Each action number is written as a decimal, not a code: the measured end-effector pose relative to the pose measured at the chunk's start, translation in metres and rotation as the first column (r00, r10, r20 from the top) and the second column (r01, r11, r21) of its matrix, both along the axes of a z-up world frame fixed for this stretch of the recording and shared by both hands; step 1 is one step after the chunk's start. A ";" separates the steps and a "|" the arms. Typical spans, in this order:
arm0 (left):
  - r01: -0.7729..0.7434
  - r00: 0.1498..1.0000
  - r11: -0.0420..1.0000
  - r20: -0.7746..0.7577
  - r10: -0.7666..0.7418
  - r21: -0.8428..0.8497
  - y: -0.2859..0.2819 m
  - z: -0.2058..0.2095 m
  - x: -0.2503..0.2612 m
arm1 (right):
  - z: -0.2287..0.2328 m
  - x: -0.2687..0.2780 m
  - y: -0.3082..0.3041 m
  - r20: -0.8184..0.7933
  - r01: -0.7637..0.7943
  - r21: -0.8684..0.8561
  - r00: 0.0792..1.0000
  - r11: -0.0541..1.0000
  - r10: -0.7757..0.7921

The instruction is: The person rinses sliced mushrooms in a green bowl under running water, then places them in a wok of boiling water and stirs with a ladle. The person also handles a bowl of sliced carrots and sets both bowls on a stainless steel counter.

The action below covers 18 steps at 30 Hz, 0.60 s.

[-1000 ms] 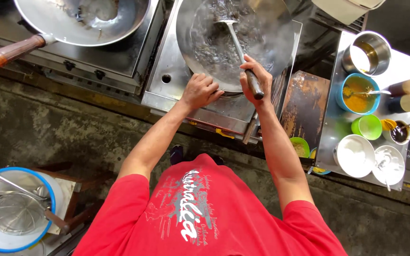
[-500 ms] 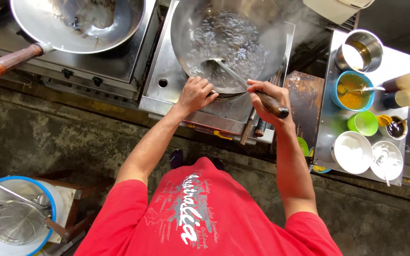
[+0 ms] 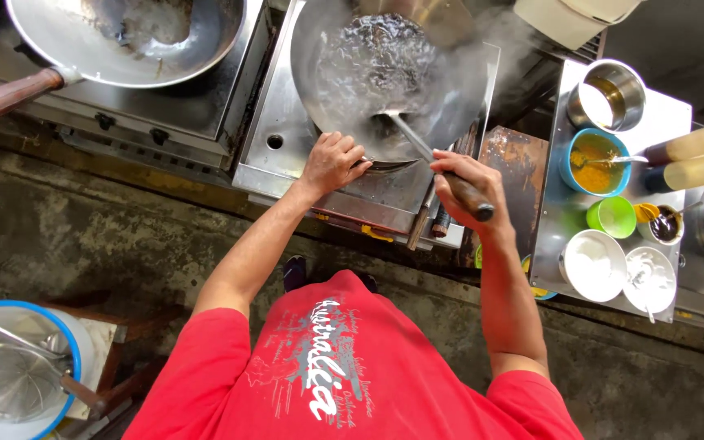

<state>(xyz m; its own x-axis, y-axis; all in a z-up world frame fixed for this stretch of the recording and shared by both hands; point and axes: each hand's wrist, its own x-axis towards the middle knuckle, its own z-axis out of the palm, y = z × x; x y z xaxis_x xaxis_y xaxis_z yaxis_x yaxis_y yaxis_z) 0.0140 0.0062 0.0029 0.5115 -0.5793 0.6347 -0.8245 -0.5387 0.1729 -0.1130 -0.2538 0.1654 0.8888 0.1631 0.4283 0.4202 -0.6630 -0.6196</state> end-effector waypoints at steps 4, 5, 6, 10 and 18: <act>-0.007 0.999 1.000 0.032 0.008 -0.020 -0.002 -0.003 0.000 | -0.032 0.019 0.012 0.047 0.035 -0.011 0.998 0.999 -0.034; -0.006 1.000 1.000 0.029 0.007 -0.024 -0.002 -0.004 0.000 | -0.039 0.024 0.014 0.063 0.038 -0.009 0.997 0.999 -0.038; -0.005 1.000 1.000 0.027 0.006 -0.029 -0.003 -0.004 0.001 | -0.046 0.030 0.015 0.077 0.039 -0.011 0.996 0.999 -0.038; -0.001 0.999 0.999 0.053 0.003 -0.048 -0.005 -0.007 0.003 | -0.073 0.059 0.016 0.136 0.061 -0.022 0.989 0.998 -0.057; 0.093 0.993 0.994 0.067 -0.097 0.054 -0.001 -0.007 0.014 | -0.092 0.117 0.018 0.287 0.007 0.011 0.958 1.000 -0.010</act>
<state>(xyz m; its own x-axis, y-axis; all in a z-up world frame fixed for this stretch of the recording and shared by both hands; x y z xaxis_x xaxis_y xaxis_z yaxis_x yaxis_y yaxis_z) 0.0284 0.0056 -0.0046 0.4084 -0.6555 0.6352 -0.8814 -0.4640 0.0879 0.0044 -0.2362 0.0733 0.7294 0.1503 0.6673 0.5758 -0.6616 -0.4803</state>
